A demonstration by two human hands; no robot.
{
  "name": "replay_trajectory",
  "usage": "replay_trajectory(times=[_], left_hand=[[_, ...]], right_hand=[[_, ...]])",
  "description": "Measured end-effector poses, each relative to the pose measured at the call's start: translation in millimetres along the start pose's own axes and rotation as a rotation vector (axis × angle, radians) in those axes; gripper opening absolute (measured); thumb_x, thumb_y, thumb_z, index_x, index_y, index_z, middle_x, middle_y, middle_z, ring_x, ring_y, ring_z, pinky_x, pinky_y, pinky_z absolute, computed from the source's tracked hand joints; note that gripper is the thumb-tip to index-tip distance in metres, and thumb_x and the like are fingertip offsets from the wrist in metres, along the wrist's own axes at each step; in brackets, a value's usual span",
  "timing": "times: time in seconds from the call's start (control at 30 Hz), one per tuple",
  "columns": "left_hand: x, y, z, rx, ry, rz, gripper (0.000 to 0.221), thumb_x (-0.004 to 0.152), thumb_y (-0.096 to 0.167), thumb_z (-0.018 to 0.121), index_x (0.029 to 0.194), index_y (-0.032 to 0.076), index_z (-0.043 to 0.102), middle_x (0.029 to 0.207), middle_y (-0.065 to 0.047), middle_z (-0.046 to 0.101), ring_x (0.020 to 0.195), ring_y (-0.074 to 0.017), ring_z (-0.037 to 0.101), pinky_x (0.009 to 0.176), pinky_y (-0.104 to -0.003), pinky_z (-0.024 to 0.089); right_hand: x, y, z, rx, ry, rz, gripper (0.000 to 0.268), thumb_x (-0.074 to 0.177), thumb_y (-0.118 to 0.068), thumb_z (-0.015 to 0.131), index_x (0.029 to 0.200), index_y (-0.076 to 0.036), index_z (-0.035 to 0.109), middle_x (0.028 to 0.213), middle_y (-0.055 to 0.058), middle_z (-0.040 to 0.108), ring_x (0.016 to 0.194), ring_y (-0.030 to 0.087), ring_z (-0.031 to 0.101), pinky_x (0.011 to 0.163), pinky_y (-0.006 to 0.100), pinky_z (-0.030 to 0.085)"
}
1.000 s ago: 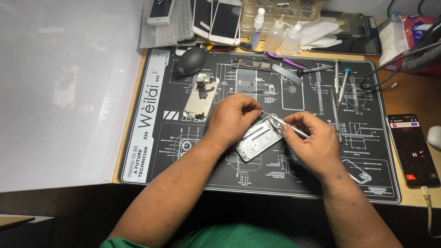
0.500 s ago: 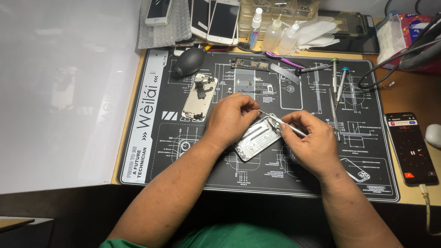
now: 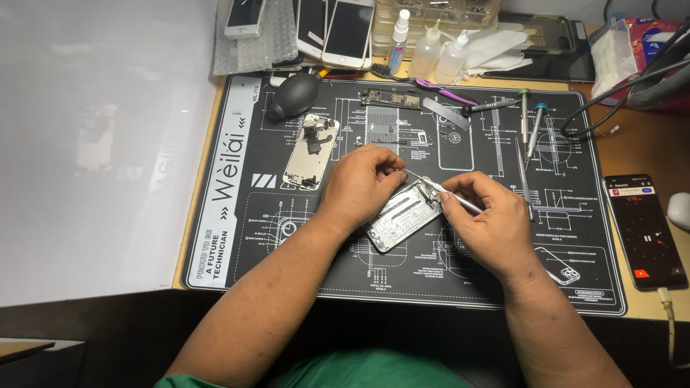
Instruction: Disassembling and repairing internal components of a smartphone using precision tools
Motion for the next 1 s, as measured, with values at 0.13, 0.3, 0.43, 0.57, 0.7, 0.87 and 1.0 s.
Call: replay_trajectory(times=[0.13, 0.3, 0.43, 0.57, 0.7, 0.87, 1.0], left_hand=[[-3.7, 5.2, -3.1, -0.008, -0.001, 0.005, 0.014, 0.077, 0.016, 0.079, 0.091, 0.016, 0.078, 0.076, -0.001, 0.071, 0.07, -0.0159, 0.073, 0.07, -0.033, 0.057], [-7.2, 14.1, 7.7, 0.135, -0.123, 0.034, 0.012, 0.081, 0.027, 0.071, 0.089, 0.021, 0.077, 0.08, -0.002, 0.072, 0.084, -0.0275, 0.073, 0.078, -0.043, 0.058], [-9.3, 17.7, 10.0, 0.141, -0.159, 0.031, 0.013, 0.078, 0.029, 0.071, 0.086, 0.021, 0.077, 0.078, 0.0, 0.071, 0.084, -0.0277, 0.073, 0.078, -0.044, 0.058], [-10.0, 15.6, 10.2, 0.167, -0.179, 0.01, 0.012, 0.076, 0.028, 0.07, 0.086, 0.023, 0.077, 0.077, 0.003, 0.073, 0.085, -0.0264, 0.073, 0.078, -0.043, 0.058], [-9.6, 11.2, 13.1, 0.2, -0.178, -0.008, 0.011, 0.076, 0.029, 0.071, 0.084, 0.025, 0.077, 0.075, 0.006, 0.074, 0.083, -0.024, 0.074, 0.075, -0.041, 0.059], [-9.7, 11.5, 13.1, 0.197, -0.179, -0.017, 0.011, 0.075, 0.029, 0.071, 0.083, 0.024, 0.077, 0.075, 0.005, 0.074, 0.082, -0.0241, 0.075, 0.074, -0.041, 0.059], [-9.6, 11.1, 12.7, 0.207, -0.183, -0.018, 0.011, 0.075, 0.029, 0.072, 0.084, 0.025, 0.078, 0.076, 0.006, 0.075, 0.083, -0.0241, 0.075, 0.075, -0.042, 0.059]], right_hand=[[-15.7, 2.8, -9.0, -0.03, 0.035, 0.033, 0.011, 0.09, -0.012, 0.075, 0.1, -0.008, 0.077, 0.073, 0.013, 0.072, 0.068, 0.022, 0.069, 0.06, 0.036, 0.055], [-47.2, 8.7, -13.0, -0.112, 0.17, 0.17, 0.006, 0.091, -0.012, 0.075, 0.097, -0.012, 0.076, 0.071, 0.01, 0.071, 0.063, 0.024, 0.066, 0.056, 0.035, 0.052], [-49.8, 18.1, -6.2, -0.086, 0.19, 0.177, 0.006, 0.088, -0.012, 0.076, 0.094, -0.01, 0.076, 0.071, 0.013, 0.071, 0.064, 0.027, 0.069, 0.055, 0.034, 0.053], [-46.3, 18.3, -1.3, -0.076, 0.157, 0.156, 0.007, 0.088, -0.012, 0.076, 0.093, -0.007, 0.075, 0.072, 0.015, 0.072, 0.066, 0.031, 0.07, 0.053, 0.037, 0.055], [-42.5, 18.1, 0.6, -0.072, 0.142, 0.134, 0.007, 0.09, -0.012, 0.075, 0.094, -0.006, 0.074, 0.073, 0.016, 0.072, 0.067, 0.032, 0.071, 0.052, 0.037, 0.056], [-39.8, 12.5, 1.9, -0.072, 0.127, 0.117, 0.008, 0.091, -0.01, 0.074, 0.095, -0.003, 0.074, 0.075, 0.018, 0.072, 0.068, 0.033, 0.071, 0.051, 0.039, 0.056], [-40.0, 10.6, 3.6, -0.098, 0.116, 0.091, 0.009, 0.092, -0.012, 0.073, 0.095, -0.004, 0.073, 0.073, 0.016, 0.072, 0.068, 0.034, 0.071, 0.054, 0.039, 0.057]])
Point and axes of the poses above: each hand's wrist, its own x-axis towards the middle knuckle, its own z-axis out of the palm, y = z × x, the point moved 10 cm from there along x, towards the middle knuckle
